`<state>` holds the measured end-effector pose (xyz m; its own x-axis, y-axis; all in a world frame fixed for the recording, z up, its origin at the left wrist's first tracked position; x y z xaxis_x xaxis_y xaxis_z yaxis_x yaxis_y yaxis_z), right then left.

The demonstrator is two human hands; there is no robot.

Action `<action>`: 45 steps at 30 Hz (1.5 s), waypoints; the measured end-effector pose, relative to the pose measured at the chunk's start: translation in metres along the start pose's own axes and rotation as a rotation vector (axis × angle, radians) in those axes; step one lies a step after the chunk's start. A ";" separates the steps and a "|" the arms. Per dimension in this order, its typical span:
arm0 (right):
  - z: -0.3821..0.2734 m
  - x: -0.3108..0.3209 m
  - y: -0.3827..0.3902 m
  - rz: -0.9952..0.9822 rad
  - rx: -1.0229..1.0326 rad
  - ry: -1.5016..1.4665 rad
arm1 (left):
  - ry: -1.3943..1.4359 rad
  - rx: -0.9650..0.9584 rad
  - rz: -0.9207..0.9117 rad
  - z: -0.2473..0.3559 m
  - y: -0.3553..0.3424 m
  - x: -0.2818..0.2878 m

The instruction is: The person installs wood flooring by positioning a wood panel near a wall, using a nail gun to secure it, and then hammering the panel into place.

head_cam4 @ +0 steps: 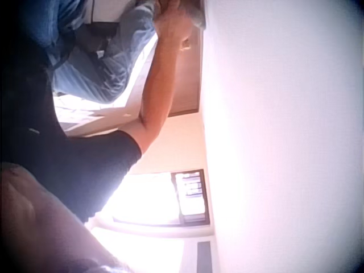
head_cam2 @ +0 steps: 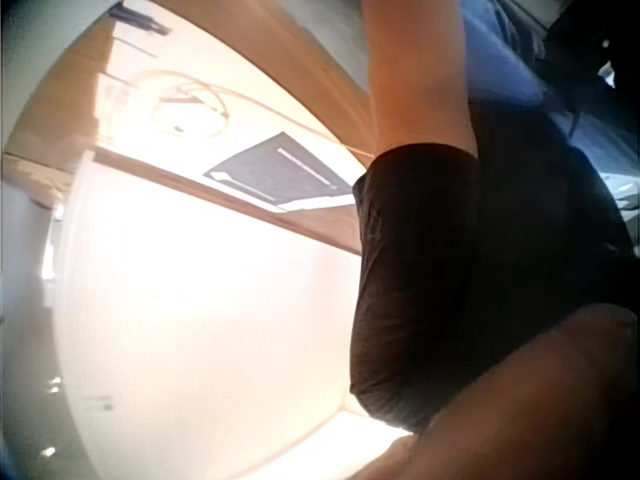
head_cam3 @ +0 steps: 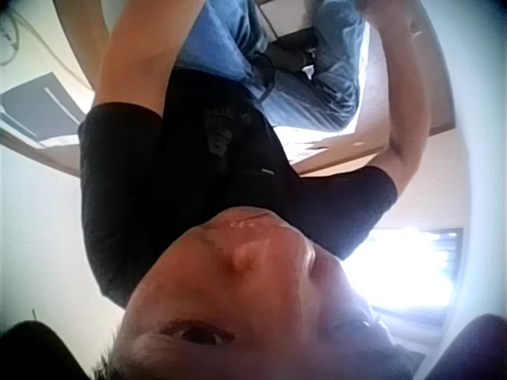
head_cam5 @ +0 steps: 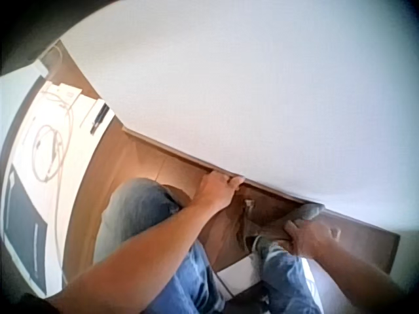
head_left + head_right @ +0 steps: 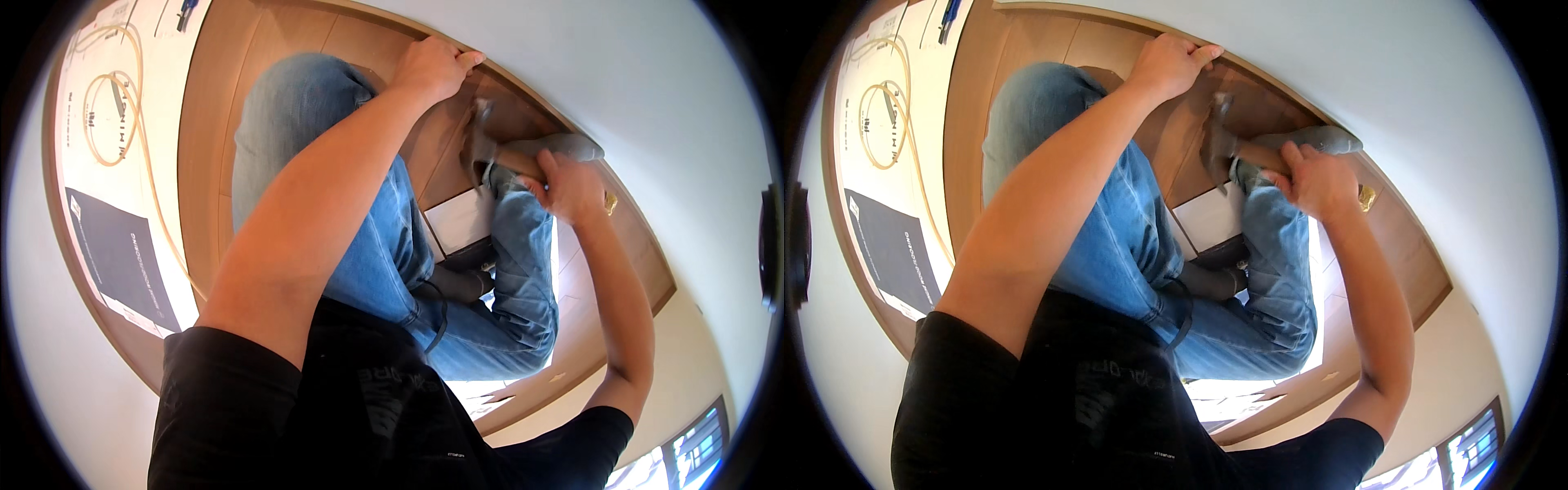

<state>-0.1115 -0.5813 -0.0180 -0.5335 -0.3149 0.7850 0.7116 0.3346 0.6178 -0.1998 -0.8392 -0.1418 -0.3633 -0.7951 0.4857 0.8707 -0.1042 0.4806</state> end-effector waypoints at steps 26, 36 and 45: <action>0.004 0.016 -0.011 -0.087 -0.001 0.070 | 0.021 -0.034 0.070 -0.002 0.002 -0.003; -0.004 0.001 -0.004 -0.089 0.263 0.012 | 0.006 -0.025 0.063 -0.001 0.003 -0.003; 0.000 0.010 -0.009 -0.085 -0.068 0.045 | -0.015 -0.023 0.021 0.001 0.001 -0.001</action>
<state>-0.1232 -0.5875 -0.0152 -0.5731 -0.3793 0.7264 0.6951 0.2445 0.6760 -0.1987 -0.8385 -0.1408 -0.3499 -0.7880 0.5066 0.8853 -0.1014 0.4538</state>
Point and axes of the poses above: each hand's wrist, its own y-axis away from the middle knuckle, its own x-axis out of the back of the hand, z = x × y, the point moved 1 cm from there along -y, towards the middle knuckle, and after that the axes turned 2 degrees about x, right-handed, at the moved point
